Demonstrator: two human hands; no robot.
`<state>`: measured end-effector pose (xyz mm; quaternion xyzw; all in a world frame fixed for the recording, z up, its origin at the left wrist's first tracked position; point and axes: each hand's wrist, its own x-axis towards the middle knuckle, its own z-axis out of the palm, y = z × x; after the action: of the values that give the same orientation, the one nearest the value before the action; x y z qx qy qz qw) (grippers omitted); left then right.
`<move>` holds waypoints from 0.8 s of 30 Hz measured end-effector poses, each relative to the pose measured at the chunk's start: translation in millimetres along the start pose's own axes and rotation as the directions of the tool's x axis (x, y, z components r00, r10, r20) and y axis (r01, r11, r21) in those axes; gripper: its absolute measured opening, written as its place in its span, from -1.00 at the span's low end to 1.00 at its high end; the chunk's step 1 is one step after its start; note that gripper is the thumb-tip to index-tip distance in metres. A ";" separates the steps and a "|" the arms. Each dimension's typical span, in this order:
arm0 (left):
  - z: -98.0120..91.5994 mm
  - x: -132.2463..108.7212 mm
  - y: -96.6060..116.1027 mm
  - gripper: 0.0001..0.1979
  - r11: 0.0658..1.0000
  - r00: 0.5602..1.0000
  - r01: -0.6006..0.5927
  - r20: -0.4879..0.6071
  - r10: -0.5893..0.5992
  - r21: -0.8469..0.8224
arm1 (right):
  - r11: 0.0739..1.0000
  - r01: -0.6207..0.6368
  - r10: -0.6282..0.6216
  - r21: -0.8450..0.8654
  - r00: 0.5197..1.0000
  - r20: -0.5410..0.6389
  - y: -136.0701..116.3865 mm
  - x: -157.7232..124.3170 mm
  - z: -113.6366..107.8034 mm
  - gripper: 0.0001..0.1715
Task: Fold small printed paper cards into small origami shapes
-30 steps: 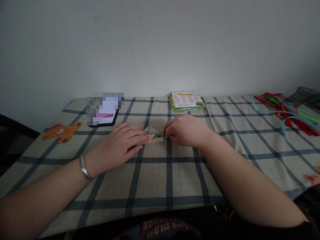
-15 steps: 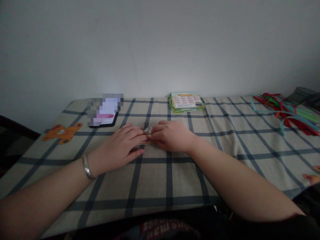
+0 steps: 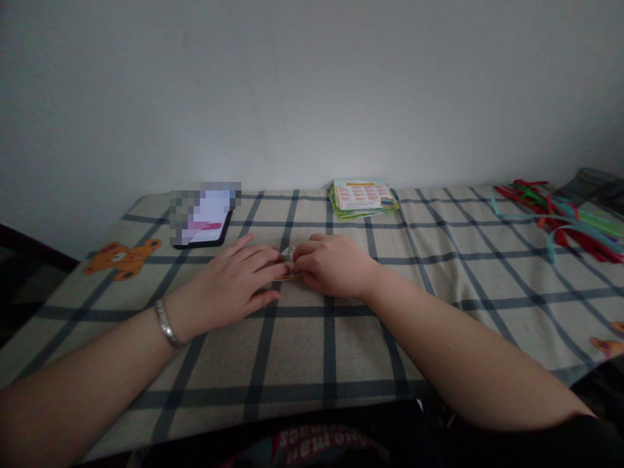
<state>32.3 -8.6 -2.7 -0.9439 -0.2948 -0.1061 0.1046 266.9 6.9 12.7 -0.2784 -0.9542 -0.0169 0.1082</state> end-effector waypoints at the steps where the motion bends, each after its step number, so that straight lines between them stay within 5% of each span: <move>1: 0.0 -0.2 -0.8 -0.66 1.000 1.000 0.003 0.002 -0.003 0.001 | 1.000 -0.006 0.006 0.004 1.000 0.005 0.0 0.0 -0.2 -0.72; 24: -15.2 -6.8 -11.7 -0.76 0.999 0.997 0.037 0.061 -0.037 0.004 | 0.999 -0.041 0.040 0.018 0.999 0.030 -0.1 -1.3 -3.3 -0.70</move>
<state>17.9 -6.7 11.6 -0.9409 -0.3155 -0.0787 0.0949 268.6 5.8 15.6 -0.2967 -0.9500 -0.0016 0.0972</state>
